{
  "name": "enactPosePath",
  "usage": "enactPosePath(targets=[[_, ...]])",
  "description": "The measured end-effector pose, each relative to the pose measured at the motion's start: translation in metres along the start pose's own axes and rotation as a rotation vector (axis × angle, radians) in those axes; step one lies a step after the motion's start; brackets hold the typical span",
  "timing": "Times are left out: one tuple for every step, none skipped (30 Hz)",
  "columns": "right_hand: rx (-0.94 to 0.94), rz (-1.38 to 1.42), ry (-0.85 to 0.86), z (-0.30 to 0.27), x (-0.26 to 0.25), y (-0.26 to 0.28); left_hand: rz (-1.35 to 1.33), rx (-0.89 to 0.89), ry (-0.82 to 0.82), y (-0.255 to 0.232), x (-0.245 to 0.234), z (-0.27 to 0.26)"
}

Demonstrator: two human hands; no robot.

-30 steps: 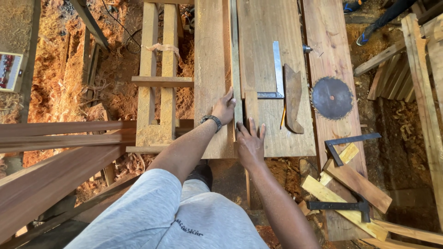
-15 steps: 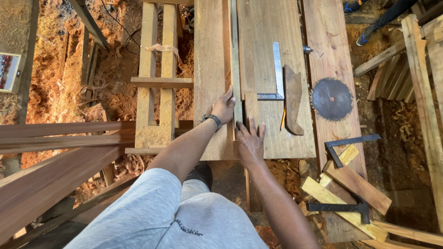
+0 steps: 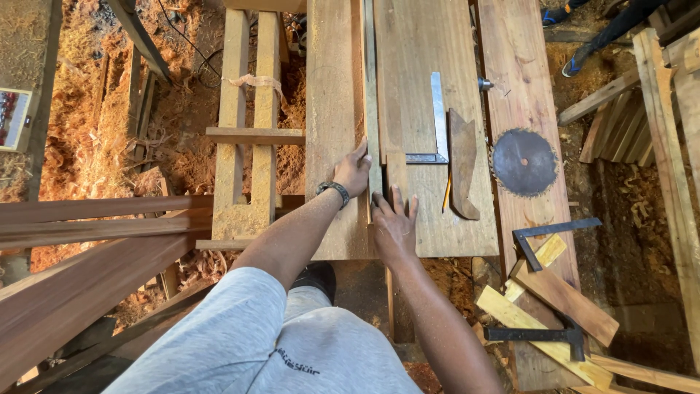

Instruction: Measuring and marking a wooden board using a try square, a wooden block, and a pencil on a workbench.

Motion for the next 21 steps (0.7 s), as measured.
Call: enactPosePath(targets=[[0.001,0.0,-0.011,0.002,0.001,-0.001,-0.003,-0.005,0.006,-0.005,-0.002,-0.005],[0.001,-0.001,-0.011,0.003,0.001,-0.001,-0.004,-0.005,0.006,-0.003,-0.002,-0.001],[0.008,-0.003,-0.005,0.004,0.001,-0.001,-0.016,0.003,0.002,-0.001,-0.002,0.002],[0.015,-0.005,0.001,0.005,0.001,-0.001,-0.027,0.011,-0.003,0.001,-0.002,0.005],[0.013,-0.006,0.0,0.006,0.0,-0.001,-0.028,0.011,-0.005,0.002,-0.002,0.005],[0.011,-0.003,0.0,0.007,-0.002,-0.001,-0.036,0.005,-0.006,0.002,-0.002,0.005],[0.01,-0.001,0.001,0.007,-0.003,-0.001,-0.044,0.0,-0.004,0.002,-0.002,0.006],[0.01,-0.001,0.001,0.008,-0.005,-0.001,-0.044,0.001,-0.004,-0.017,-0.006,-0.016],[0.019,0.007,0.014,0.008,-0.006,0.0,-0.053,-0.003,-0.004,-0.036,-0.011,-0.038],[0.027,0.015,0.028,0.009,-0.007,0.0,-0.061,-0.006,-0.005,-0.054,-0.017,-0.059],[0.026,0.014,0.028,0.01,-0.006,-0.001,-0.062,-0.006,-0.006,-0.056,-0.018,-0.061],[0.026,0.004,0.026,0.012,-0.005,-0.001,-0.062,-0.004,-0.007,-0.057,-0.019,-0.062],[0.027,-0.006,0.023,0.013,-0.005,-0.002,-0.061,-0.002,-0.008,-0.059,-0.02,-0.063],[0.027,-0.006,0.022,0.013,-0.006,-0.002,-0.061,-0.001,-0.009,-0.046,-0.017,-0.044],[0.024,0.001,0.027,0.013,-0.007,-0.002,-0.053,0.012,-0.005,-0.033,-0.014,-0.026],[0.021,0.008,0.032,0.013,-0.008,-0.002,-0.045,0.026,-0.001,-0.02,-0.011,-0.008],[0.021,0.008,0.033,0.014,-0.01,-0.001,-0.045,0.026,-0.001,-0.023,-0.012,-0.013],[0.032,0.012,0.048,0.014,-0.012,0.0,-0.05,0.026,-0.004,-0.027,-0.013,-0.017],[0.042,0.015,0.064,0.014,-0.014,0.001,-0.056,0.027,-0.007,-0.03,-0.015,-0.021],[0.041,0.014,0.064,0.016,-0.014,0.0,-0.056,0.027,-0.007,-0.023,-0.013,-0.012],[0.045,0.014,0.074,0.017,-0.013,0.0,-0.063,0.034,-0.014,-0.016,-0.011,-0.003]])
Point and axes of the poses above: each hand's wrist, its own z-axis towards the middle knuckle, its own x-axis out of the palm, y = z × x, the point moved 1 cm from there along z, towards the middle knuckle, and after that the axes turned 15 degrees about y, right-handed, at the moved point
